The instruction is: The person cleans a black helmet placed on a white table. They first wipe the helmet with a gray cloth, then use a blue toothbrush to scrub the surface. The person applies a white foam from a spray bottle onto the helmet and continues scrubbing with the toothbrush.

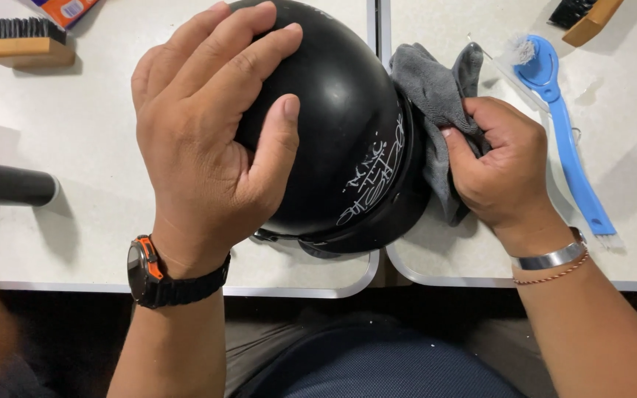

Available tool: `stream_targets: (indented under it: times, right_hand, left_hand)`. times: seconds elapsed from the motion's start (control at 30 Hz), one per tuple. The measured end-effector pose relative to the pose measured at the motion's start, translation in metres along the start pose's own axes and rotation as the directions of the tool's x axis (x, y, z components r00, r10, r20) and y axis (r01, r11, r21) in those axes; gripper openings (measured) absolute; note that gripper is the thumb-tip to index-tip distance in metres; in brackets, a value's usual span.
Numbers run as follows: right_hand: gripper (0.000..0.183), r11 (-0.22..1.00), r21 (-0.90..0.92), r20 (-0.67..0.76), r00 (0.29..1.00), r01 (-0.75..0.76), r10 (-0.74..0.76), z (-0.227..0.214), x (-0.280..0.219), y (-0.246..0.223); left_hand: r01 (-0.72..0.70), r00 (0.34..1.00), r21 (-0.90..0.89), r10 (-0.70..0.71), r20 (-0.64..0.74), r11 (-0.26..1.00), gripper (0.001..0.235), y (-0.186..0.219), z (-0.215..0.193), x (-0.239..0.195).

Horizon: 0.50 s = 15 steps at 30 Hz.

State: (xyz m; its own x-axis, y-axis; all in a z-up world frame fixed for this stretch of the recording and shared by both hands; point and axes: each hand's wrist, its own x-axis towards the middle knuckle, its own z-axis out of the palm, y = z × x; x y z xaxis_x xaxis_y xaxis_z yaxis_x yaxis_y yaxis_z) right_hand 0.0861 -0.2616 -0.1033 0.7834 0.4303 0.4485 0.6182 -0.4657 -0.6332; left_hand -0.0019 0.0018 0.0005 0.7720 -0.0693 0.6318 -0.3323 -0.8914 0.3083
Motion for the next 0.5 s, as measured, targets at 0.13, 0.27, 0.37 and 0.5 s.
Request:
stream_targets:
  times: [0.13, 0.27, 0.37, 0.5]
  right_hand:
    - [0.001, 1.0, -0.015, 0.01, 1.0, -0.02, 0.02, 0.0, -0.0015, 0.0027]
    - [0.003, 1.0, -0.007, 0.009, 1.0, -0.012, 0.012, 0.0, -0.0014, 0.0019]
    - [0.001, 1.0, 0.003, 0.002, 1.0, -0.024, 0.024, 0.0001, 0.0001, -0.0006]
    - [0.004, 0.999, 0.02, -0.019, 0.999, -0.038, 0.038, -0.0001, 0.001, -0.0044]
  left_hand:
    - [0.004, 1.0, 0.007, -0.004, 0.008, 1.0, 0.033, -0.0001, -0.0004, 0.0002]
    - [0.018, 1.0, -0.002, -0.018, 0.002, 1.0, 0.033, 0.0005, 0.0002, 0.0005]
    - [0.021, 1.0, 0.007, -0.021, 0.003, 1.0, 0.034, 0.0006, -0.0007, 0.0016]
    - [0.032, 0.999, 0.016, -0.032, -0.001, 0.999, 0.034, 0.0019, 0.0006, 0.0027]
